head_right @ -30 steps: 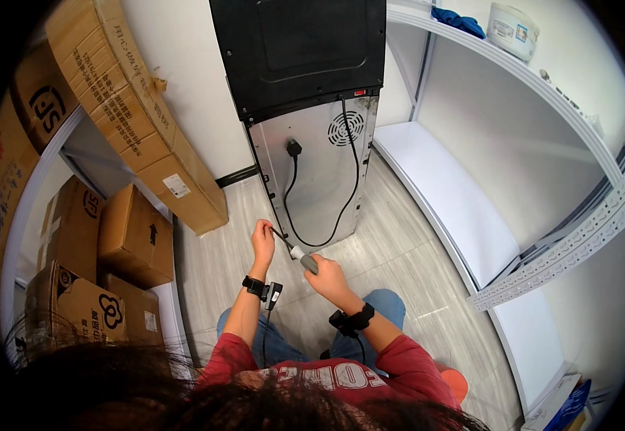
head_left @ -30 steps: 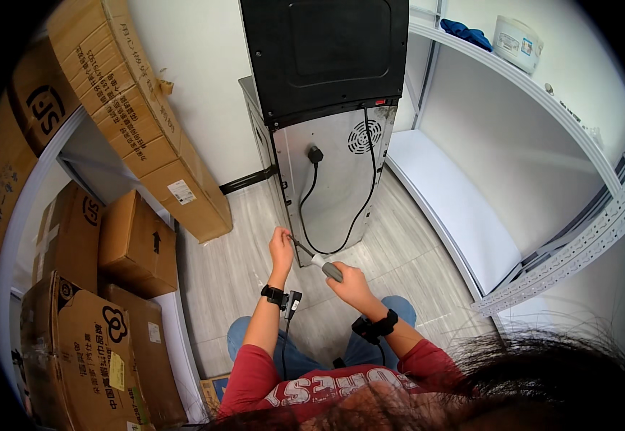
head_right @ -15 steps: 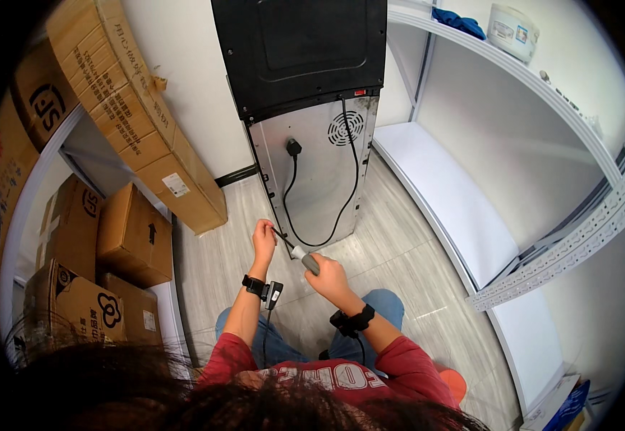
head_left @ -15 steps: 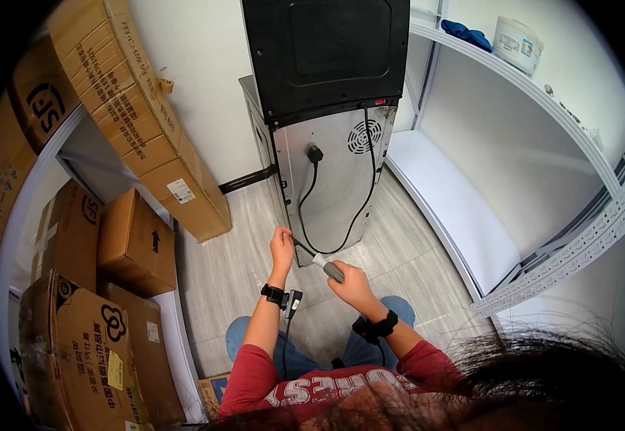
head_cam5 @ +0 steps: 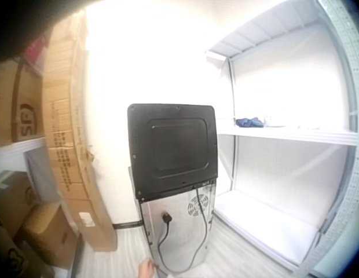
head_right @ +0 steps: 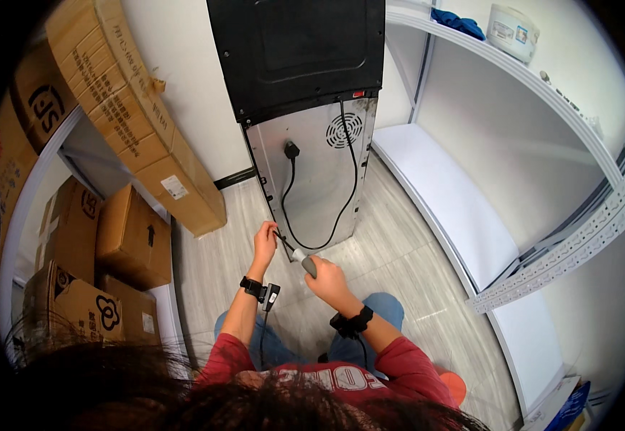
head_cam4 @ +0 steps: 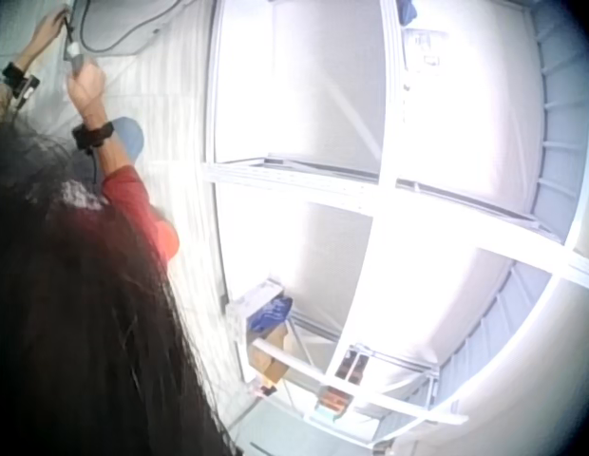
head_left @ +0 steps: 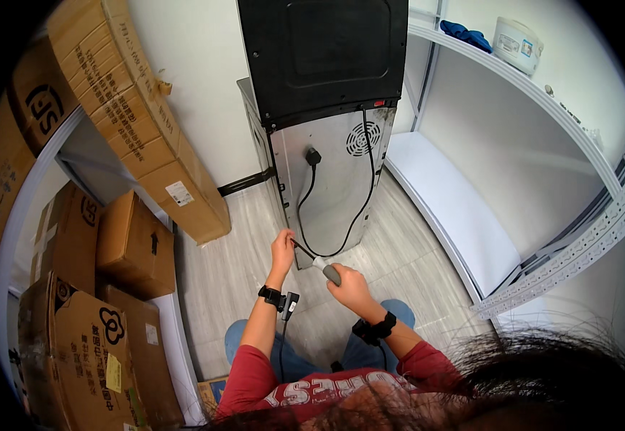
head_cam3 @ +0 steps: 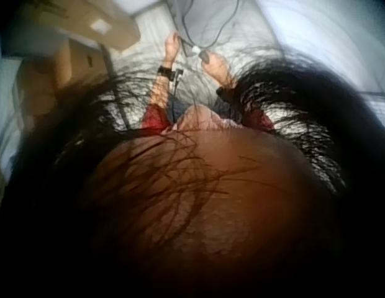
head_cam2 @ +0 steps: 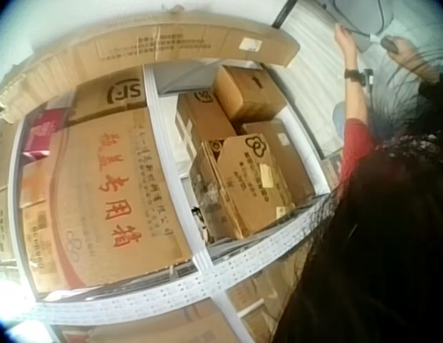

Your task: The person uses a screwdriver to remove screws from the back panel of a small appliance. They place the screws on a nearby shelf and continue unscrewing multiple fasteners along the appliance's edge.

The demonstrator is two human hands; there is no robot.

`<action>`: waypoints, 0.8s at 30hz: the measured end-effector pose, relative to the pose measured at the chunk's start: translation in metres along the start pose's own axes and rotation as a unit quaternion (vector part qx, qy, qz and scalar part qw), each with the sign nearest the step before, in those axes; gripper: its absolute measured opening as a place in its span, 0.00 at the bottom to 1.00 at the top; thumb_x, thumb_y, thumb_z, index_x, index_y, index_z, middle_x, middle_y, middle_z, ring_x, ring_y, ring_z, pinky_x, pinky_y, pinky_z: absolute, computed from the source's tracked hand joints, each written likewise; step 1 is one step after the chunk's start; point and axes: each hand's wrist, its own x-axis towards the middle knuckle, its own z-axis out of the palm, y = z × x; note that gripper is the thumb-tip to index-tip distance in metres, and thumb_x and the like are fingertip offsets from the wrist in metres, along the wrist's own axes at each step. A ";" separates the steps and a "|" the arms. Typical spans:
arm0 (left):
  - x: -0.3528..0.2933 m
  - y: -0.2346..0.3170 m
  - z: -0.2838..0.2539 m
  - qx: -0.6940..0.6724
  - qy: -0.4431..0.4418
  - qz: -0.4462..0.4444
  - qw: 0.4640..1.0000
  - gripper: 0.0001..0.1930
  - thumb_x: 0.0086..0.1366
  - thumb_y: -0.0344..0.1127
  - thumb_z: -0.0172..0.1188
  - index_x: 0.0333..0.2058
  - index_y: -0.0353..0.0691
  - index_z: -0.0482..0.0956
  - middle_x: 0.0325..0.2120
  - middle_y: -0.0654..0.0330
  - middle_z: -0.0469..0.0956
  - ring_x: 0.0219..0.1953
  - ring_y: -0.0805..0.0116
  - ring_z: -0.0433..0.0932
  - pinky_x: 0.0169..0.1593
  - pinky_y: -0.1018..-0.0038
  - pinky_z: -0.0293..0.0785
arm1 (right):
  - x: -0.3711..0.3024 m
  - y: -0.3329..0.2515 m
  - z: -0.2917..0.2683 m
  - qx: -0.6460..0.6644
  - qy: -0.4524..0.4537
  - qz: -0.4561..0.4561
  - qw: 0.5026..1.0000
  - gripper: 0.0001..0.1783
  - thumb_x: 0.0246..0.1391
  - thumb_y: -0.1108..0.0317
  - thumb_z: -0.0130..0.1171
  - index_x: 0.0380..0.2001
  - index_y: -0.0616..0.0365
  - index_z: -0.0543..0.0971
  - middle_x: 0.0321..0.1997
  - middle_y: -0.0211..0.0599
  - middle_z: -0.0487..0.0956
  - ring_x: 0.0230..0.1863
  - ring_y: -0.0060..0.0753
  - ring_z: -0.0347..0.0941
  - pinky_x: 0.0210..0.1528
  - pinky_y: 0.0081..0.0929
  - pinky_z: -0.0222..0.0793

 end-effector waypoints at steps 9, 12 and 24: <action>-0.015 -0.011 0.015 0.093 0.030 0.123 0.988 0.31 0.60 0.24 0.47 0.61 0.43 0.49 0.45 0.50 0.64 0.31 0.68 0.72 0.34 0.73 0.71 | 0.016 0.018 0.032 0.051 0.049 0.007 0.997 0.18 0.42 0.68 0.57 0.38 0.62 0.72 0.32 0.52 0.75 0.33 0.54 0.72 0.34 0.41 0.68; -0.030 0.005 0.024 0.188 -0.026 0.133 0.973 0.30 0.56 0.22 0.50 0.59 0.43 0.56 0.46 0.51 0.64 0.35 0.60 0.72 0.37 0.71 0.71 | 0.023 0.029 0.040 0.051 0.062 0.016 0.997 0.18 0.42 0.69 0.58 0.39 0.62 0.72 0.34 0.51 0.76 0.34 0.53 0.72 0.36 0.39 0.68; -0.031 0.010 0.027 0.163 -0.045 0.144 0.975 0.23 0.55 0.21 0.47 0.52 0.38 0.64 0.47 0.51 0.64 0.43 0.53 0.70 0.42 0.68 0.71 | 0.040 0.036 0.068 0.047 0.092 0.003 0.995 0.19 0.42 0.69 0.59 0.39 0.66 0.71 0.34 0.54 0.75 0.34 0.55 0.72 0.35 0.40 0.68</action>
